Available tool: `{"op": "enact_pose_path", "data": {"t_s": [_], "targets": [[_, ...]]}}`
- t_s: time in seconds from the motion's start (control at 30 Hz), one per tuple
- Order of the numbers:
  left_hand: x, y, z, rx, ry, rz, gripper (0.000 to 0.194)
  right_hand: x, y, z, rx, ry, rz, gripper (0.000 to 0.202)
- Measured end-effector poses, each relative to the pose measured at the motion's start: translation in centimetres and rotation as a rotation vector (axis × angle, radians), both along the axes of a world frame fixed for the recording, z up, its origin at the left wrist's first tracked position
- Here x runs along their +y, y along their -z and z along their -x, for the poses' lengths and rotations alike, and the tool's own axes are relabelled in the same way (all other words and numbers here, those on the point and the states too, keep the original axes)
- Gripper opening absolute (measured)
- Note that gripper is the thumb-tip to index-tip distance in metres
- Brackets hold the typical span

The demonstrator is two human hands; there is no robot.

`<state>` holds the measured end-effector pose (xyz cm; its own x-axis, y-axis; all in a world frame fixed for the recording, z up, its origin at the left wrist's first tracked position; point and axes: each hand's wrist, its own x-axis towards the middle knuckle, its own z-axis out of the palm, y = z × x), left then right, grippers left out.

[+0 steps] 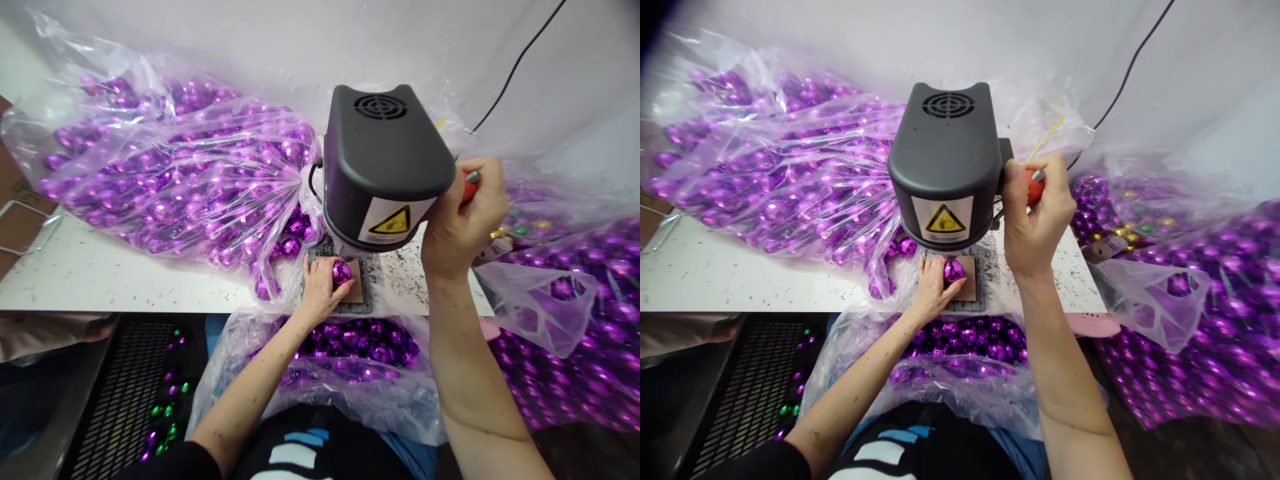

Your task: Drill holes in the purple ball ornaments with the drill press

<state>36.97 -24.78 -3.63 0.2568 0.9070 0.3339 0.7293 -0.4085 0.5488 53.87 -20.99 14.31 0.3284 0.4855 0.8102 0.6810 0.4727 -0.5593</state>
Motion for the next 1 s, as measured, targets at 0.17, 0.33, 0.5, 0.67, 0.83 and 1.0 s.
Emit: {"op": "enact_pose_path", "data": {"t_s": [0.17, 0.33, 0.5, 0.67, 0.83, 1.0], "targets": [[0.1, 0.4, 0.1, -0.012, 0.012, -0.001, 0.038, -3.4, 1.9, -0.4, -0.114, 0.054, -0.03, 0.021], [0.1, 0.6, 0.1, -0.004, 0.018, -0.006, 0.041, -6.3, 4.5, -0.4, -0.203, 0.092, 0.006, 0.003], [0.1, 0.5, 0.0, 0.0, 0.011, -0.005, 0.041, -6.8, 6.9, -0.2, -0.148, 0.004, -0.029, 0.008], [0.0, 0.1, -0.2, -0.008, -0.004, -0.009, 0.04, -6.4, 8.1, 0.2, -0.121, -0.023, -0.114, 0.011], [-0.1, 0.1, -0.3, -0.01, -0.019, -0.014, 0.039, -6.3, 8.7, 0.6, -0.115, -0.004, -0.152, 0.012], [0.0, 0.4, -0.1, 0.001, 0.001, -0.031, 0.042, -6.1, 9.5, 0.8, -0.102, -0.014, -0.174, 0.011]]}}
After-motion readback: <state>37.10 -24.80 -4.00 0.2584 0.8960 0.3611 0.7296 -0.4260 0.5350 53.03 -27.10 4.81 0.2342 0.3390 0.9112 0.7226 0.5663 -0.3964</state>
